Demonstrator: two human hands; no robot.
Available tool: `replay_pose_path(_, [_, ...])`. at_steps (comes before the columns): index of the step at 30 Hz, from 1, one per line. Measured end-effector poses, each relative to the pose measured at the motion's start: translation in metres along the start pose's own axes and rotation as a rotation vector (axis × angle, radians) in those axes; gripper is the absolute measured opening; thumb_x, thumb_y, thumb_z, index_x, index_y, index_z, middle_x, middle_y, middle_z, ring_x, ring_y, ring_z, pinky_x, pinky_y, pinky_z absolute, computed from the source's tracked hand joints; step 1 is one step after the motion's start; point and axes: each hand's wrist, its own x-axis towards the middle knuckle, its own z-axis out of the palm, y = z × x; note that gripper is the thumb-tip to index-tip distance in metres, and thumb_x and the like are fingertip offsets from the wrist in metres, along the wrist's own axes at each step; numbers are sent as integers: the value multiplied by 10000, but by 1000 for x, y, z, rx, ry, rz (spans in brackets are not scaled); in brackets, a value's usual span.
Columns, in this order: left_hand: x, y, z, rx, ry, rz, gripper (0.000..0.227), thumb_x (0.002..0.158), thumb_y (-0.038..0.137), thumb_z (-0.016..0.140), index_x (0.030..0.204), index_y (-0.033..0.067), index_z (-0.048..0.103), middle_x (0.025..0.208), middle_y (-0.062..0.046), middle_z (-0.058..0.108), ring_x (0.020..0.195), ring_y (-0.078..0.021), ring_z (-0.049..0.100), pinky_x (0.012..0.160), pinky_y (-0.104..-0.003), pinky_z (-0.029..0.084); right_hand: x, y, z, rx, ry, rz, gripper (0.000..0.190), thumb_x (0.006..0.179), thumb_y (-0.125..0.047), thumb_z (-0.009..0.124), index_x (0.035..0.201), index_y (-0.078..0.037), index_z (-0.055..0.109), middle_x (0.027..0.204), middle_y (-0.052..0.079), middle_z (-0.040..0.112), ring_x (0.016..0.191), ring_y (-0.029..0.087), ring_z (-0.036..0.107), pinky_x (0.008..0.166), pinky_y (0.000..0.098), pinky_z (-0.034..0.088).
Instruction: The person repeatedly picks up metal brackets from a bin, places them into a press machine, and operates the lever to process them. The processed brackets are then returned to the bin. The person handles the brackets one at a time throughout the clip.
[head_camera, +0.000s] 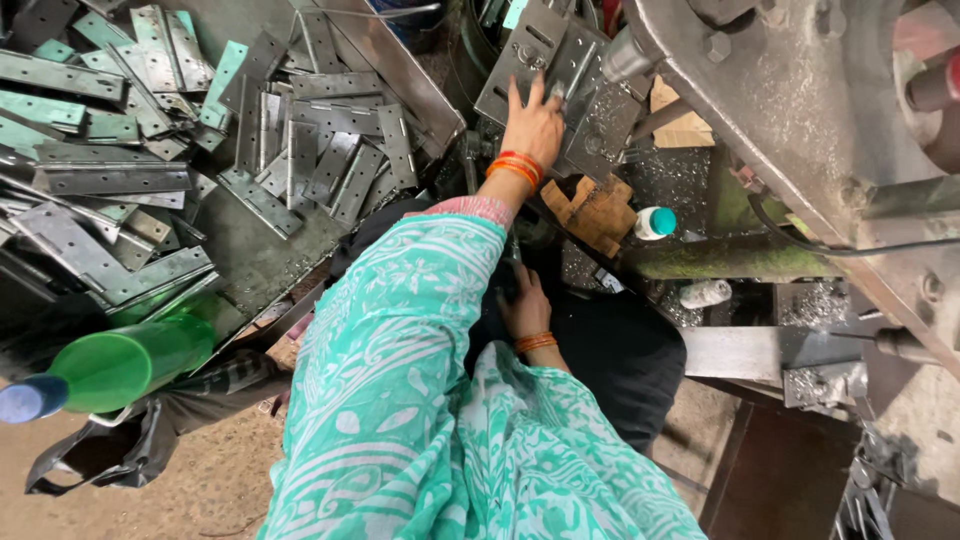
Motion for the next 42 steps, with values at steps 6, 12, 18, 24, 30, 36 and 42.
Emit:
replay_pose_path(6, [-30, 2, -19, 50, -155, -4, 379, 987, 267, 463, 1227, 147, 731, 1486, -29, 522, 1495, -381, 228, 1127, -803, 87, 4, -11, -20, -13, -103, -5, 698, 807, -251, 785, 1440, -171, 501, 1323, 232, 585, 1085, 472, 626, 853, 539, 552])
replay_pose_path(12, [-18, 5, -23, 43, -152, -56, 427, 1041, 355, 420, 1264, 155, 726, 1528, -14, 483, 1524, -381, 160, 1145, -810, 58, 45, -18, -82, -118, -219, -41, 698, 828, -252, 758, 1446, -93, 474, 1228, 228, 651, 1130, 439, 634, 937, 502, 527])
replay_pose_path(18, [9, 1, -16, 51, -255, -93, 415, 1064, 340, 400, 1219, 168, 745, 1610, -7, 414, 1551, -379, 120, 1151, -781, 61, 38, -9, -55, -125, -105, -106, 707, 778, -213, 783, 1409, -70, 498, 1227, 231, 633, 1098, 453, 635, 893, 502, 538])
replay_pose_path(24, [16, -1, -7, 8, -89, -100, 380, 1006, 298, 462, 1239, 151, 723, 1554, -35, 448, 1521, -385, 150, 1140, -794, 92, 3, 11, 11, 76, 77, -117, 633, 825, -215, 783, 1409, -142, 552, 1218, 206, 638, 1048, 431, 654, 826, 495, 574])
replay_pose_path(30, [-17, -11, -44, -175, 13, -152, 337, 902, 307, 626, 1175, 136, 726, 1486, -58, 515, 1439, -370, 323, 1110, -738, 260, 4, 25, 15, 71, 31, -230, 717, 798, -214, 804, 1442, -80, 517, 1282, 242, 617, 1130, 460, 623, 938, 505, 538])
replay_pose_path(36, [-83, -97, -79, -384, 185, -398, 397, 854, 357, 740, 1200, 166, 708, 1375, -36, 599, 1268, -323, 514, 971, -547, 506, 33, -13, -69, -20, -98, -200, 645, 864, -258, 763, 1448, -97, 542, 1303, 262, 660, 1203, 446, 626, 1008, 495, 501])
replay_pose_path(42, [-236, -205, -44, -82, 296, -727, 438, 780, 264, 814, 1163, 103, 676, 1324, -181, 581, 1217, -378, 553, 1000, -467, 532, 38, -63, -117, -58, -198, -81, 554, 901, -336, 711, 1408, -153, 584, 1217, 255, 691, 1157, 456, 638, 969, 504, 501])
